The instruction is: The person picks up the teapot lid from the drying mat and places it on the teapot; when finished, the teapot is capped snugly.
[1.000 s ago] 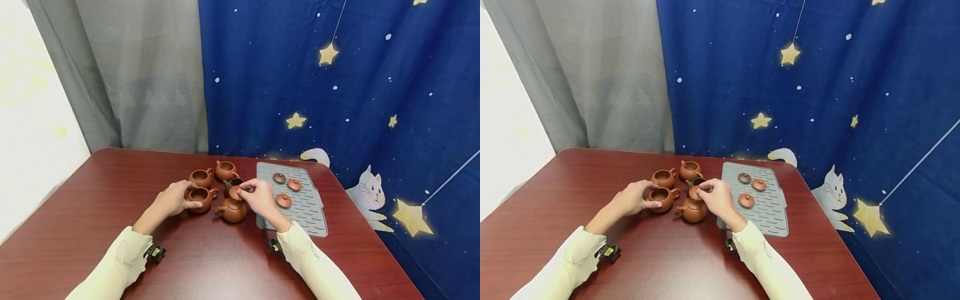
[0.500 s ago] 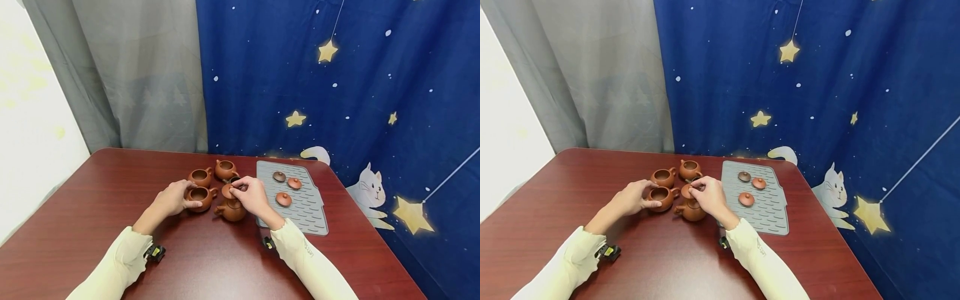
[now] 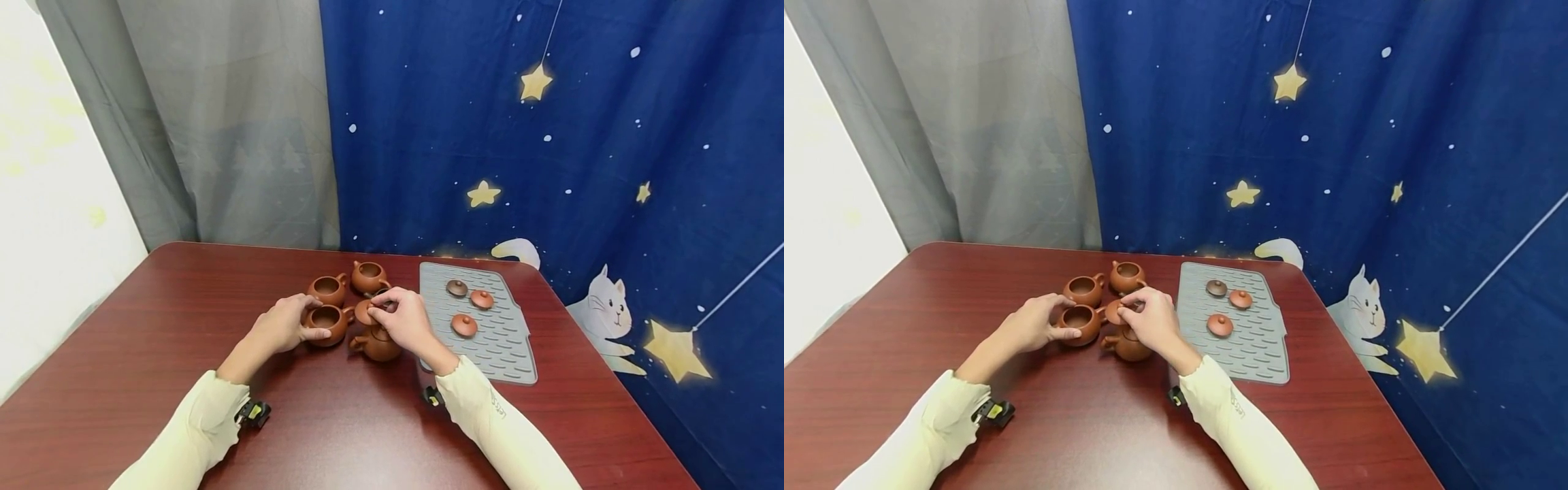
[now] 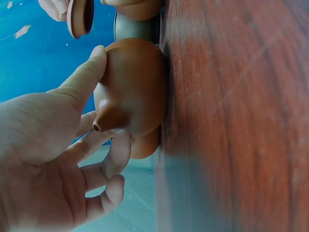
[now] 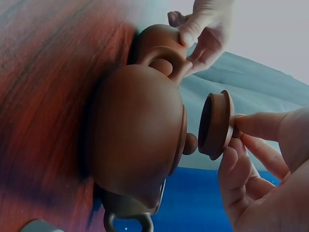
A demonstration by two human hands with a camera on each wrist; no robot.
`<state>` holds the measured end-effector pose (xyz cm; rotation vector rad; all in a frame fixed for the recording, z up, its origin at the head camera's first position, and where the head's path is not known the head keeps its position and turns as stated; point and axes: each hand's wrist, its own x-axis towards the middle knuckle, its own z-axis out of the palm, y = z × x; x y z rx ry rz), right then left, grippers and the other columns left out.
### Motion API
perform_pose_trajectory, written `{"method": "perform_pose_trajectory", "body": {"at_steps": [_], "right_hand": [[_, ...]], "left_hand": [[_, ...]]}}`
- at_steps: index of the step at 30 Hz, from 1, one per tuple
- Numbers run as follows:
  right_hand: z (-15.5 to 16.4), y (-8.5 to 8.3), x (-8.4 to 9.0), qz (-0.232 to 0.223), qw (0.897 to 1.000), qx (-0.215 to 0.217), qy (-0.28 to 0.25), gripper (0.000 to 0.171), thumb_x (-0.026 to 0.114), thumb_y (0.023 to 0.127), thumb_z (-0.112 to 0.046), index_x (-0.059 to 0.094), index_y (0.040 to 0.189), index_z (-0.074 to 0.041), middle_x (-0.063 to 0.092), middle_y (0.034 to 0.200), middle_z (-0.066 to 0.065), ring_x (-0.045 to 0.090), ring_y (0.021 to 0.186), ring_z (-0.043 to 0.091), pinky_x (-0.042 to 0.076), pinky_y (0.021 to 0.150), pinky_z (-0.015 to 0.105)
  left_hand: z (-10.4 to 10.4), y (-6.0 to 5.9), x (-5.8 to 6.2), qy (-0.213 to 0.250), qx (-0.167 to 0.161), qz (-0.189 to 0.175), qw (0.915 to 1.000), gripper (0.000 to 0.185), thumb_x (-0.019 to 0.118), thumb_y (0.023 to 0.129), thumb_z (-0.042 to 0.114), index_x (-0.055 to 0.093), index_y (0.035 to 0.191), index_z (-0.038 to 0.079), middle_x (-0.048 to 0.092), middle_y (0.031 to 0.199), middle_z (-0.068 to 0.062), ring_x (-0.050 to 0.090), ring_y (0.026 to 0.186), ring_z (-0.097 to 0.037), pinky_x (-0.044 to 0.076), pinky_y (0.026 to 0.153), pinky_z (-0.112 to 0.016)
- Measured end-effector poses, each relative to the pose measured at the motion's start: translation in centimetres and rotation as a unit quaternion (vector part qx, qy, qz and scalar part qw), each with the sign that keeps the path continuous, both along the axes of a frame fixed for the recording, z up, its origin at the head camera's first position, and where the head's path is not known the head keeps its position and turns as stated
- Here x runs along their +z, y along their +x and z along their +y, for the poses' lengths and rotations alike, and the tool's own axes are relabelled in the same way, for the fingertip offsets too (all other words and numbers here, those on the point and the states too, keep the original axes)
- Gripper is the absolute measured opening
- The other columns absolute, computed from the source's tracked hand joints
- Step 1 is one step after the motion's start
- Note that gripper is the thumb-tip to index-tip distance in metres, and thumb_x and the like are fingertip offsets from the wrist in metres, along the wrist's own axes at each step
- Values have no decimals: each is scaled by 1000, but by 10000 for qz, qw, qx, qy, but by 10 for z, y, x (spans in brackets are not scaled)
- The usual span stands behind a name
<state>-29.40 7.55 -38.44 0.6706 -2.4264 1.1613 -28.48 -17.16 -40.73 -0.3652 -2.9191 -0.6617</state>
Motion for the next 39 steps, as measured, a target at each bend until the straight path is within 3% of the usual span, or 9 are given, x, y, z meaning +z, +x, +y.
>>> {"method": "perform_pose_trajectory", "body": {"at_steps": [39], "right_hand": [[-17,-2,-5,-180,9994,33,285,9,78,72,-25,72,76,-21,64,71,-13,55,57,0,43,52,20]], "left_hand": [[0,0,-2,65,-76,79,9999,65,72,68,58,58,118,18,61,112,-4,57,103,-24,45,74,-51]]}}
